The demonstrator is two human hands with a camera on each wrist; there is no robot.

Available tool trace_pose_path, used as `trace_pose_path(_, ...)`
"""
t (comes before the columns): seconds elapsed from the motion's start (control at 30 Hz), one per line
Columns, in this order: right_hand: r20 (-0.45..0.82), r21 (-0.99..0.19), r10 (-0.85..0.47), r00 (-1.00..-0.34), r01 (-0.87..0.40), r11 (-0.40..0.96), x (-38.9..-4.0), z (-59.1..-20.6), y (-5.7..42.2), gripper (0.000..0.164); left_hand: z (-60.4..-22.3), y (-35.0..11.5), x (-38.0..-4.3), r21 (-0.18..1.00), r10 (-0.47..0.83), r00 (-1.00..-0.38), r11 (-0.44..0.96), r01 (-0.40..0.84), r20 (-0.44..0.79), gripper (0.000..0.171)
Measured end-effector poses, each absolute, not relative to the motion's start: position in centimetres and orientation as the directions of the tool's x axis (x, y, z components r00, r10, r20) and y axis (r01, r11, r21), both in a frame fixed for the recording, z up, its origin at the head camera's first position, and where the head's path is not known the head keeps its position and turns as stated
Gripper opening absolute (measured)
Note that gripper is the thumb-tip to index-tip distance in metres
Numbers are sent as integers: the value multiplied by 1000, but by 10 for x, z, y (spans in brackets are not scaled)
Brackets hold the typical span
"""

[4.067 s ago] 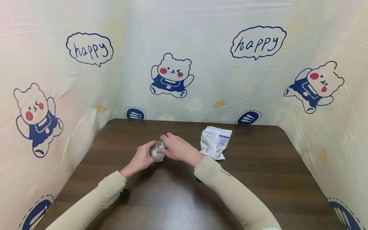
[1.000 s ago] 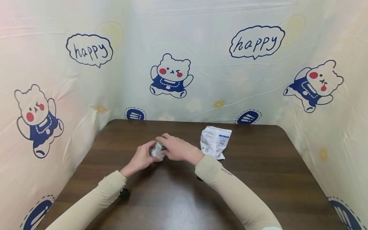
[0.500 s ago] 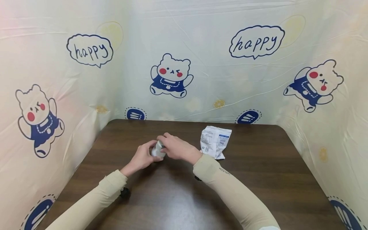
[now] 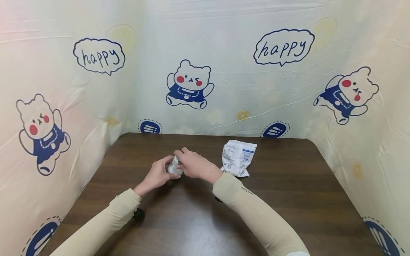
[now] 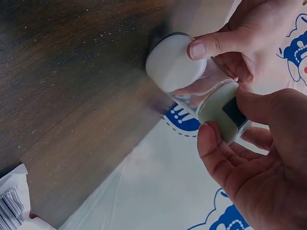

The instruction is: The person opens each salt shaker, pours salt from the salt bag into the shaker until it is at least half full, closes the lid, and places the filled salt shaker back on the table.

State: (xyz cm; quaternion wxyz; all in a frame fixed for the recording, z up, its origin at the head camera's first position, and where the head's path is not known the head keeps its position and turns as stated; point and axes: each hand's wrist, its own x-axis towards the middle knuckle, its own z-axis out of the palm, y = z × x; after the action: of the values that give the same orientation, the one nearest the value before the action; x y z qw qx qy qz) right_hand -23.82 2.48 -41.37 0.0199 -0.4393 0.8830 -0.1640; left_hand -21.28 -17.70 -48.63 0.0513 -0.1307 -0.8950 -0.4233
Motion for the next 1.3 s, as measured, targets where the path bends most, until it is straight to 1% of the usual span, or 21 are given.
trace_pose_path(0.27, 98, -319, -772, -628, -754, 574, -237, -412, 22, 48, -486, -178, -215, 734, 194, -961, 620, 276, 197, 60)
trace_pose_path(0.43, 97, -314, -774, -626, -757, 573, -237, -417, 21, 51, -487, -179, -214, 740, 206, -961, 614, 276, 187, 59)
trace_pose_path(0.57, 100, -369, -756, -646, -730, 575, -238, -419, 21, 55, -485, -181, -214, 733, 224, -956, 616, 290, 190, 59)
trace_pose_path(0.73, 135, -423, -738, -661, -712, 560, -239, -421, 28, 60, -482, -183, -216, 718, 246, -951, 626, 304, 188, 60)
trace_pose_path(0.8, 165, -421, -732, -660, -719, 553, -238, -420, 33, 55, -482, -186, -219, 722, 251, -950, 622, 305, 184, 61)
trace_pose_path(0.97, 268, -420, -701, -661, -735, 533, -231, -418, 49, 30, -480, -194, -223, 742, 246, -956, 609, 279, 158, 66)
trace_pose_path(1.1, 327, -426, -673, -663, -740, 521, -224, -420, 62, 23, -481, -197, -223, 750, 235, -964, 614, 243, 120, 70)
trace_pose_path(1.3, 309, -433, -669, -676, -726, 533, -213, -427, 82, 20, -482, -197, -224, 753, 227, -968, 618, 227, 105, 74)
